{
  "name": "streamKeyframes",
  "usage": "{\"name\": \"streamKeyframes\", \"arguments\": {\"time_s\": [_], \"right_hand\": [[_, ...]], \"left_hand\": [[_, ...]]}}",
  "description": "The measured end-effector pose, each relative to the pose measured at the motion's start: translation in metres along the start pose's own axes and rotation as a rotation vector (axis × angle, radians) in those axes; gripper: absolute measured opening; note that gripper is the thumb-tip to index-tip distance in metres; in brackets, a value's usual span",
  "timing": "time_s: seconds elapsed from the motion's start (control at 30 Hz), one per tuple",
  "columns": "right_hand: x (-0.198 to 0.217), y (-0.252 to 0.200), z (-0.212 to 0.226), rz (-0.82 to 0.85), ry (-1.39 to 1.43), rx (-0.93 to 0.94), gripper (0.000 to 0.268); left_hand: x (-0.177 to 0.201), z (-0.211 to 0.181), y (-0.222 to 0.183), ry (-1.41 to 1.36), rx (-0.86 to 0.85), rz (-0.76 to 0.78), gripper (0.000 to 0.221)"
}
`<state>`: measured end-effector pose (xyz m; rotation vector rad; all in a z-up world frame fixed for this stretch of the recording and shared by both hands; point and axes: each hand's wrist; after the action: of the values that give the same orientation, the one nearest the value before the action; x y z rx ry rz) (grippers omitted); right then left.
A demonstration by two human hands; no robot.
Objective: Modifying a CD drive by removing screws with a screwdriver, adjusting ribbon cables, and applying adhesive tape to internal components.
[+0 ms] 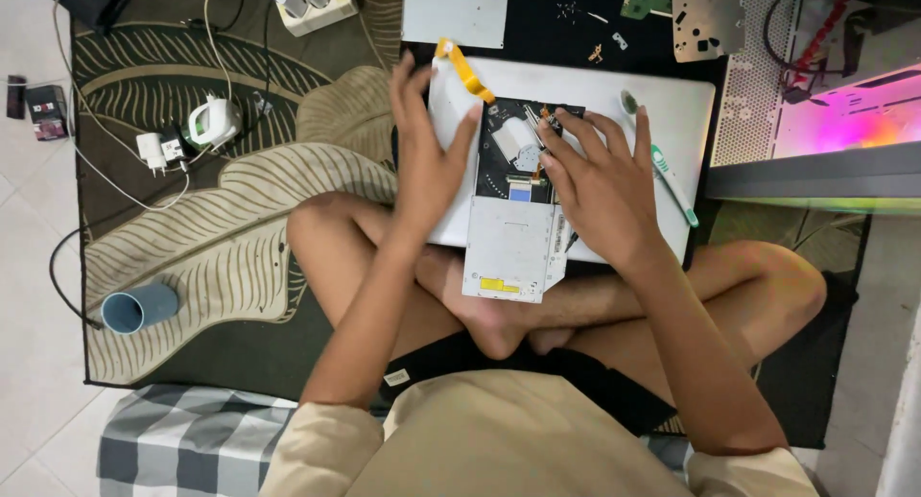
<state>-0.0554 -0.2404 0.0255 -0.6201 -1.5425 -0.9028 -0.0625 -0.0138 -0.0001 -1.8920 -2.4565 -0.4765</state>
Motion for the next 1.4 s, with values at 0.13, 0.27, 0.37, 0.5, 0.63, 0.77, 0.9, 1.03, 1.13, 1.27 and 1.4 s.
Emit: {"name": "streamKeyframes", "arguments": {"time_s": [0.13, 0.27, 0.37, 0.5, 0.63, 0.77, 0.9, 1.03, 1.13, 1.27, 1.4], "right_hand": [[0.004, -0.003, 0.006, 0.054, 0.012, -0.010, 0.043], [0.013, -0.005, 0.011, 0.102, 0.176, -0.108, 0.047], [0.008, -0.015, 0.014, 0.044, 0.181, -0.098, 0.042], [0.005, -0.028, 0.019, -0.044, 0.077, 0.006, 0.036], [0.007, -0.026, 0.019, -0.062, 0.011, 0.019, 0.034], [0.010, -0.024, 0.021, -0.059, -0.037, 0.042, 0.034], [0.007, -0.026, 0.018, -0.030, -0.039, 0.058, 0.037], [0.010, -0.037, 0.012, -0.002, 0.168, 0.048, 0.042], [0.006, -0.058, 0.008, -0.175, 0.245, -0.061, 0.028], [0.000, -0.093, 0.003, -0.257, 0.338, -0.432, 0.024], [0.011, -0.096, 0.007, -0.189, 0.525, -0.598, 0.022]], "left_hand": [[-0.009, -0.004, -0.020, -0.009, 0.005, 0.006, 0.033], [-0.015, -0.010, -0.018, 0.258, 0.015, 0.038, 0.027], [-0.014, -0.006, -0.018, 0.302, 0.001, 0.056, 0.033], [-0.008, 0.000, -0.020, 0.263, -0.077, 0.123, 0.043], [-0.009, 0.002, -0.021, 0.258, -0.084, 0.121, 0.042], [-0.009, 0.000, -0.020, 0.256, -0.081, 0.121, 0.044], [-0.008, -0.002, -0.019, 0.250, -0.065, 0.124, 0.043], [-0.009, -0.003, -0.019, 0.257, -0.072, 0.106, 0.043], [-0.008, -0.007, -0.017, 0.233, -0.074, 0.099, 0.041], [-0.010, -0.015, -0.015, 0.181, 0.050, 0.058, 0.037], [-0.010, -0.013, -0.016, 0.094, 0.090, 0.022, 0.030]]}}
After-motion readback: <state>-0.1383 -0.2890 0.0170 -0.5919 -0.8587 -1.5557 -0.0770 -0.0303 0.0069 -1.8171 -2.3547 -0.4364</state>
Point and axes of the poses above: each hand's wrist, its own y-axis towards the middle knuckle, its own x-axis out of the back of the hand, z = x × y, and after that the axes turned 13 degrees about -y, right-handed
